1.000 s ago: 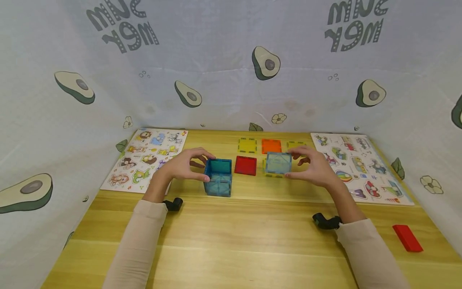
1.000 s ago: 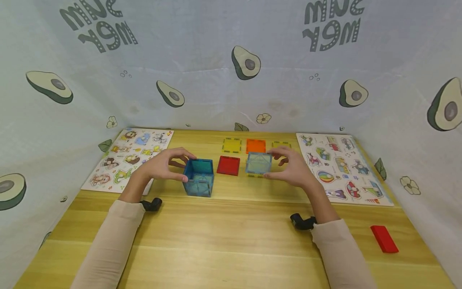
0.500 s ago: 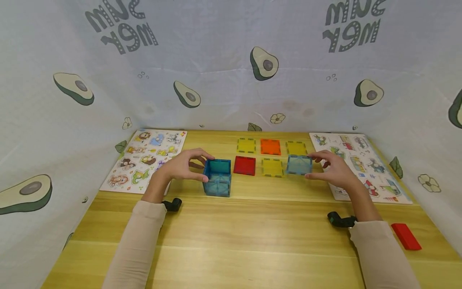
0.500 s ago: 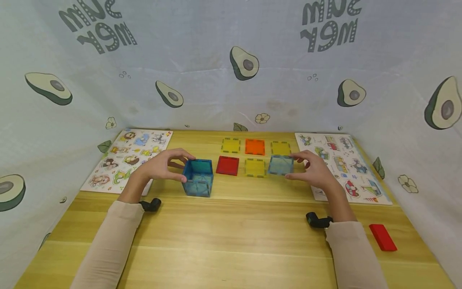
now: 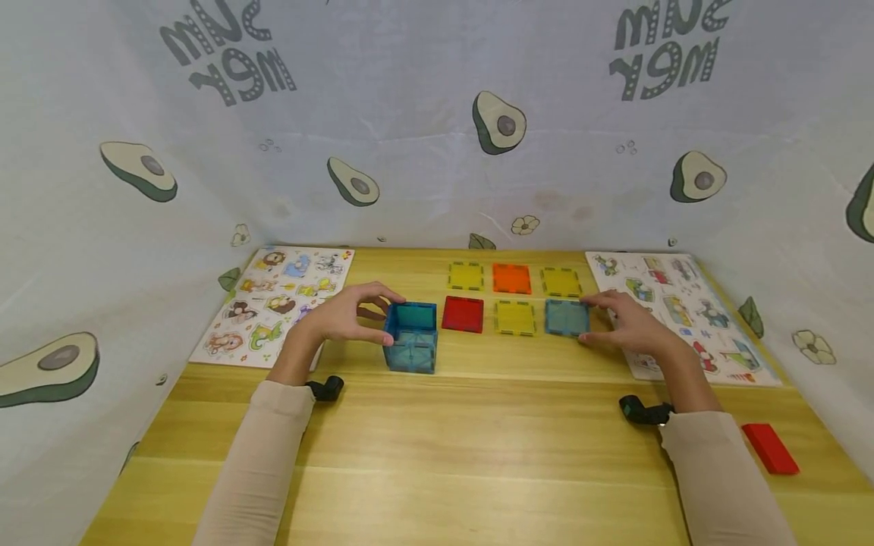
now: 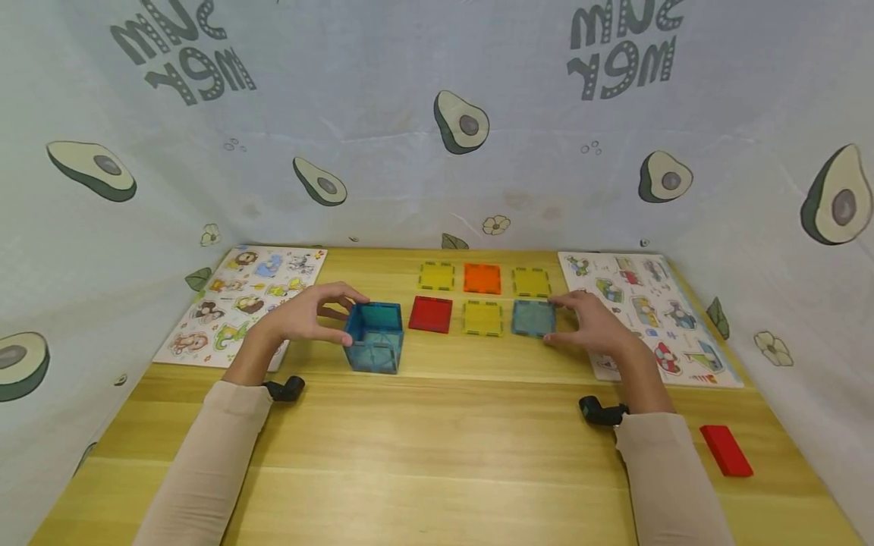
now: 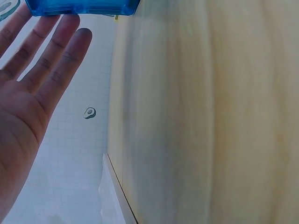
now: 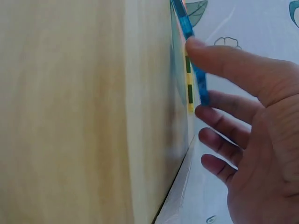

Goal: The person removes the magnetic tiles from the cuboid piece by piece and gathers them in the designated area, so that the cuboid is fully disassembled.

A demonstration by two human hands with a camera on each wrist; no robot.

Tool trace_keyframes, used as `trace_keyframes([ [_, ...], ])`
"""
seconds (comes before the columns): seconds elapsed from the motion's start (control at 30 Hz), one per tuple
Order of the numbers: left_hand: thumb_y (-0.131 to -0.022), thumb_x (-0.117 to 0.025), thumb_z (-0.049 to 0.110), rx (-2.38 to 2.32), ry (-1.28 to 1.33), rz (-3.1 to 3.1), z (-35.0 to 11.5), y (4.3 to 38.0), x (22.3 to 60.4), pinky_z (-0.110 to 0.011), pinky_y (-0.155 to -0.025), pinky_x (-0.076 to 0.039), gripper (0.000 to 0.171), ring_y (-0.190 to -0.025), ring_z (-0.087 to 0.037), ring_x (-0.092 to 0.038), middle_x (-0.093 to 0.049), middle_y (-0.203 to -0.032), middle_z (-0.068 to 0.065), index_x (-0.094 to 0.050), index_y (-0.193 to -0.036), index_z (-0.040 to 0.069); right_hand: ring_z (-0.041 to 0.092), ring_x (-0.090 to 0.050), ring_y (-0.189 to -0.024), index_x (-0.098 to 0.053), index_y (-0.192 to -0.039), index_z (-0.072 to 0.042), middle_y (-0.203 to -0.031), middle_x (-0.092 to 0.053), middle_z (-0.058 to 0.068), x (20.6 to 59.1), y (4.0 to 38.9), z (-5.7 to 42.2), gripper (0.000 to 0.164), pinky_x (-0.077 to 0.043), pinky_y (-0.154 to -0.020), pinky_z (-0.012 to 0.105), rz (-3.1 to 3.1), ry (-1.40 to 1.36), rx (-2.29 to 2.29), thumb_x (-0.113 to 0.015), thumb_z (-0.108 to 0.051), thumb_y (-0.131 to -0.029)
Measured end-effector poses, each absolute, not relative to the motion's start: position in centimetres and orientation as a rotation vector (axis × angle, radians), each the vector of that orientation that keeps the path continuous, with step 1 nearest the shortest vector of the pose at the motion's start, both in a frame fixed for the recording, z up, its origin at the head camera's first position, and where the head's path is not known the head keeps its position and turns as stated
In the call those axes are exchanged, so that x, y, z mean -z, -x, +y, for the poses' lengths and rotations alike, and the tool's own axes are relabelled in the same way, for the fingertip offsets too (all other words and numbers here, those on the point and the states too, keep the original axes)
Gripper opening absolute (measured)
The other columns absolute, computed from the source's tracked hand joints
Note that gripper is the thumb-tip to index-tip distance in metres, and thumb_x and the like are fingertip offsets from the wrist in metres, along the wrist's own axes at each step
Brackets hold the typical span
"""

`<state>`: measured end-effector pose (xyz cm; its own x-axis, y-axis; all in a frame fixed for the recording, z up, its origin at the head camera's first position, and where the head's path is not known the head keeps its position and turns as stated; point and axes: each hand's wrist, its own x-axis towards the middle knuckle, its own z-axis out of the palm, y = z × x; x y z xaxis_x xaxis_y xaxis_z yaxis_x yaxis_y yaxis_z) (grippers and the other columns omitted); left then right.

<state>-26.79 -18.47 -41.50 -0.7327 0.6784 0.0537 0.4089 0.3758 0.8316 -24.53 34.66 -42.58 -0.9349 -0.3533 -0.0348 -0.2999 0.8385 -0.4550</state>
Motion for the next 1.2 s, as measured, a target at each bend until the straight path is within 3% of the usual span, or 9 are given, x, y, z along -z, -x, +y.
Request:
trace_keyframes([
  [0.27,-0.080,-0.091,0.028,-1.280,-0.955,2.348,-18.4,26.8,41.4,-0.046,-0.104,-0.056,0.065,-0.123,-0.028,-0.060,-0.058,-0.141,-0.004,-0.063,-0.138,0.017,0.053,-0.042,-0.130,-0.050,-0.147,0.007,-0.143,-0.046,0.035,42.5,24.7,34.5,0.077,-0.037,-0.105,0.072,2.901,0.579,0.566,-0.080,-0.034,-0.090],
  [0.43,-0.080,-0.090,0.029,-1.269,-0.954,2.354,-18.5,26.7,41.4,-0.047,-0.105,-0.055,0.065,-0.124,-0.027,-0.060,-0.058,-0.142,-0.003,-0.062,-0.139,0.019,0.051,-0.044,-0.130,-0.048,-0.149,0.006,-0.146,-0.045,0.033,42.3,24.5,34.5,0.076,-0.039,-0.103,0.072,2.897,0.541,0.640,-0.076,-0.037,-0.092],
  [0.7,-0.083,-0.088,0.027,-1.242,-0.976,2.342,-18.7,26.8,41.5,-0.050,-0.111,-0.049,0.064,-0.132,-0.028,-0.058,-0.057,-0.146,-0.003,-0.060,-0.140,0.020,0.047,-0.050,-0.126,-0.050,-0.146,0.005,-0.145,-0.051,0.028,41.8,24.0,33.1,0.057,-0.043,-0.103,0.064,2.916,0.503,0.984,-0.067,-0.027,-0.102],
  [0.9,-0.083,-0.088,0.025,-1.238,-0.976,2.354,-18.6,26.8,41.3,-0.050,-0.112,-0.049,0.062,-0.134,-0.028,-0.058,-0.060,-0.144,-0.003,-0.061,-0.138,0.018,0.042,-0.055,-0.124,-0.052,-0.146,-0.001,-0.142,-0.057,0.025,41.2,23.9,30.7,0.054,-0.046,-0.104,0.061,2.907,0.438,1.105,-0.062,-0.033,-0.104],
  [1.2,-0.086,-0.085,0.023,-1.249,-0.973,2.346,-18.7,26.8,41.0,-0.051,-0.111,-0.049,0.054,-0.131,-0.028,-0.060,-0.062,-0.140,-0.006,-0.064,-0.134,0.011,0.033,-0.064,-0.117,-0.057,-0.143,-0.004,-0.137,-0.063,0.020,40.7,23.8,25.5,0.047,-0.055,-0.099,0.039,2.827,0.566,1.210,-0.062,-0.032,-0.105],
])
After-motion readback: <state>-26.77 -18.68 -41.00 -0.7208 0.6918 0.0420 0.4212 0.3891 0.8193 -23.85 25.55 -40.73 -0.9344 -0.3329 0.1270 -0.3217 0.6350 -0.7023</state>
